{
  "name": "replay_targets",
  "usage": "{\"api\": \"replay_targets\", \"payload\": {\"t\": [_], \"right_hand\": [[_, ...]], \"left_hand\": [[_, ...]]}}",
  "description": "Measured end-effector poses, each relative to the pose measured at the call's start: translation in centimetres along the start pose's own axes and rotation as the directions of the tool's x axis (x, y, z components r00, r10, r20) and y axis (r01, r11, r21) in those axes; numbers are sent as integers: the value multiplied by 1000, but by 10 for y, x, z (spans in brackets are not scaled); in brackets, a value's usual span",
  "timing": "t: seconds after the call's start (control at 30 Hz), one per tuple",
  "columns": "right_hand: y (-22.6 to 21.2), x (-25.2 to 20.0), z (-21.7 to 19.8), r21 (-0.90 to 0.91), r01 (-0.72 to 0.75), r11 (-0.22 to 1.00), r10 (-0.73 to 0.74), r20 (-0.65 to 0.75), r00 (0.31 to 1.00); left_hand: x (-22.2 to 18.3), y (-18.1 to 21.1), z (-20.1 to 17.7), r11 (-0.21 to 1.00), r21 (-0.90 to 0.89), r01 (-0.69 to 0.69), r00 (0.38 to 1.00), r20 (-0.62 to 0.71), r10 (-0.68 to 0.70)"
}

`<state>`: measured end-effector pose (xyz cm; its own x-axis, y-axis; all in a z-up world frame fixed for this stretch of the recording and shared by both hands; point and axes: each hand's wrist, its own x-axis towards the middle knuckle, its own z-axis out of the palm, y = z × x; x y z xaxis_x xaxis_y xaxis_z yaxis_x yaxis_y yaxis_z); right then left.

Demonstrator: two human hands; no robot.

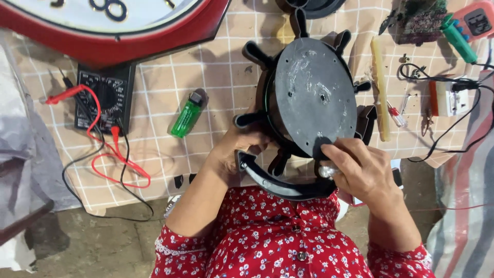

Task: The person assembles a ship's wheel-shaped clock by attaching the clock face to the wheel frame. They use a screwdriver to tighten screws on the back of the clock face, securing it to the frame. The person repeatedly flips the clock to check alignment and continues tightening screws until the assembly is complete.

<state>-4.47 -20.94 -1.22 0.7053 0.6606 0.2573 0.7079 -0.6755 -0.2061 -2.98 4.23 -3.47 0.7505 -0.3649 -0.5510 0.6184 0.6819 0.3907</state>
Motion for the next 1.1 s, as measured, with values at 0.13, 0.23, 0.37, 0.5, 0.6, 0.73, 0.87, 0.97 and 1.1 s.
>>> {"api": "replay_targets", "payload": {"t": [0.13,0.23,0.37,0.5,0.6,0.73,0.87,0.97,1.1], "right_hand": [[-1,15,-10,59,56,997,-54,-47,997],[6,16,-10,110,95,989,-90,-51,995],[16,34,-15,193,152,969,-132,-113,985],[27,34,-20,207,178,962,-166,-73,983],[33,30,-17,225,194,955,-178,-88,980],[35,27,-17,238,193,952,-178,-85,980],[32,26,-11,213,227,950,-213,-86,973],[28,23,0,192,200,961,-197,-34,980],[28,3,24,192,210,959,-180,-161,970]], "left_hand": [[19,-16,-26,991,111,81,997,9,-83],[46,-48,-76,990,76,116,992,37,-119],[44,-63,-82,986,13,167,982,81,-168],[34,-74,-86,925,-356,-131,922,298,246],[32,-96,-142,813,133,-567,762,459,456],[36,-59,-59,594,-97,-799,471,513,717],[3,-56,-31,737,-672,-68,986,70,154],[0,-63,-36,828,-502,-250,895,205,395],[-3,-58,-32,839,-405,-365,842,240,482]]}}
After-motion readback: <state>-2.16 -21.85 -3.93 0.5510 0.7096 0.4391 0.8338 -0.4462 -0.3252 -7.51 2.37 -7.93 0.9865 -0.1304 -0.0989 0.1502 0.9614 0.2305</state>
